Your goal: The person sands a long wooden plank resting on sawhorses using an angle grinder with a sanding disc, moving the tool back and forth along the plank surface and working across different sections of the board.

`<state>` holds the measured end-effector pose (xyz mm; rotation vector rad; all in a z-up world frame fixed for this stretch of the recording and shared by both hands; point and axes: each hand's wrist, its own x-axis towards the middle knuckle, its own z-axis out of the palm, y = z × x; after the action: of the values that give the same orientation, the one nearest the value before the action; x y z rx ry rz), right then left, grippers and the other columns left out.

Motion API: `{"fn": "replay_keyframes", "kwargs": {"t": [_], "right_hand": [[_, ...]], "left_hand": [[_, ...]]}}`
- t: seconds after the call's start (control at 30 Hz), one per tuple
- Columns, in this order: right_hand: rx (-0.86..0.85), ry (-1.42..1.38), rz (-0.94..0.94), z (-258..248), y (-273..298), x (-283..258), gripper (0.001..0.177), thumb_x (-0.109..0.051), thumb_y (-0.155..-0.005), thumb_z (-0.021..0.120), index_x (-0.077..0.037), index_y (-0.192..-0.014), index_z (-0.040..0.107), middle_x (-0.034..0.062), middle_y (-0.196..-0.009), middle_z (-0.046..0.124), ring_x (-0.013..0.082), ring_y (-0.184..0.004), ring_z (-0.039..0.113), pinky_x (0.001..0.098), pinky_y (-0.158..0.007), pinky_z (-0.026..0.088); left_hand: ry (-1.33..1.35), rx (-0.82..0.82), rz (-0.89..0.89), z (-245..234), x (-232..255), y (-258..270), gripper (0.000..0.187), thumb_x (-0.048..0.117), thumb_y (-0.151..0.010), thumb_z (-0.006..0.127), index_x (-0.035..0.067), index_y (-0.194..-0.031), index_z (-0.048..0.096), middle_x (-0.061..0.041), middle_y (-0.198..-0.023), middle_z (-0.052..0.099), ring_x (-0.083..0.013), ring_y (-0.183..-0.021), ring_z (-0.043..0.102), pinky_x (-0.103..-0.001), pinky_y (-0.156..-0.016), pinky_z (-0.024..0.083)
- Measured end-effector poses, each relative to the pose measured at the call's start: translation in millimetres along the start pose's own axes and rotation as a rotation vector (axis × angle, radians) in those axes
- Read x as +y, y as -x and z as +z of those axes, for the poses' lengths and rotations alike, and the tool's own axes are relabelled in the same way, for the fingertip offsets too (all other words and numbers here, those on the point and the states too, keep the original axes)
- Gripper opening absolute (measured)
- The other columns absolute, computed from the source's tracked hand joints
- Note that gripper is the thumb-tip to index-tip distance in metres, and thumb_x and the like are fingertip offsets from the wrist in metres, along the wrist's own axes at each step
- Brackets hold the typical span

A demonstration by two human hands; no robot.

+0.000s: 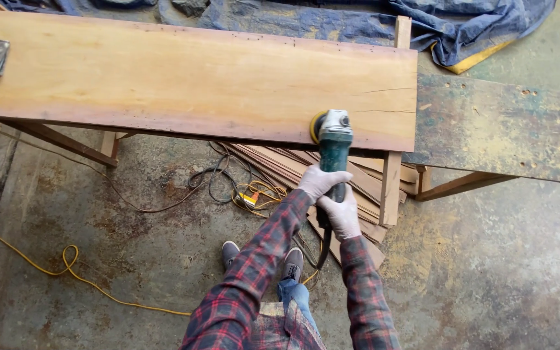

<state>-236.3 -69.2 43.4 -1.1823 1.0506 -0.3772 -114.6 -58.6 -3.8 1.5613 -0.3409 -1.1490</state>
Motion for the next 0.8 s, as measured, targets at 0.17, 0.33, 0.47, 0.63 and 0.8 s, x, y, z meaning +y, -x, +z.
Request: {"fn": "replay_keyframes", "kwargs": {"t": [0.17,0.33,0.47,0.63,0.8], "right_hand": [[-0.065,0.072,-0.013,39,2,15,0.063,-0.022,-0.068,0.082,-0.001,-0.119,0.054,0.0065,-0.09,0.064,0.0133,-0.069,0.064,0.0284,-0.06,0.056],[-0.114,0.099,-0.014,50,2,13,0.067,-0.022,-0.065,0.084,0.0,-0.121,0.055,0.0058,-0.093,0.063,0.0126,-0.077,0.063,0.0277,-0.068,0.056],[-0.094,0.12,-0.025,29,-3,13,0.067,-0.023,-0.065,0.083,-0.001,-0.122,0.056,0.0049,-0.093,0.064,0.012,-0.078,0.063,0.0269,-0.069,0.055],[-0.016,0.098,-0.052,-24,-1,6,0.06,-0.022,-0.07,0.082,-0.001,-0.119,0.056,0.0076,-0.089,0.065,0.0152,-0.069,0.063,0.0293,-0.06,0.054],[0.121,-0.081,-0.048,-106,-8,2,0.047,-0.019,-0.074,0.079,-0.005,-0.112,0.056,0.0057,-0.079,0.065,0.0154,-0.054,0.063,0.0306,-0.046,0.055]], "left_hand": [[0.101,0.047,-0.033,-50,-5,16,0.045,0.03,-0.065,0.09,0.006,-0.098,0.071,-0.006,-0.089,0.074,-0.0149,-0.074,0.071,-0.032,-0.071,0.061],[0.194,0.094,0.005,-64,-14,18,0.04,0.025,-0.068,0.089,0.005,-0.096,0.07,-0.006,-0.087,0.073,-0.0145,-0.074,0.07,-0.033,-0.069,0.06],[0.207,0.086,-0.005,-41,-10,12,0.04,0.024,-0.067,0.089,0.005,-0.097,0.07,-0.006,-0.087,0.073,-0.0145,-0.073,0.07,-0.032,-0.068,0.06],[0.145,-0.011,0.012,24,-9,-6,0.044,0.028,-0.066,0.09,0.005,-0.098,0.072,-0.007,-0.09,0.074,-0.015,-0.075,0.071,-0.032,-0.071,0.06],[-0.254,-0.122,-0.011,116,14,-15,0.06,0.05,-0.057,0.085,0.005,-0.096,0.079,-0.012,-0.093,0.08,-0.0182,-0.08,0.076,-0.031,-0.075,0.059]]}}
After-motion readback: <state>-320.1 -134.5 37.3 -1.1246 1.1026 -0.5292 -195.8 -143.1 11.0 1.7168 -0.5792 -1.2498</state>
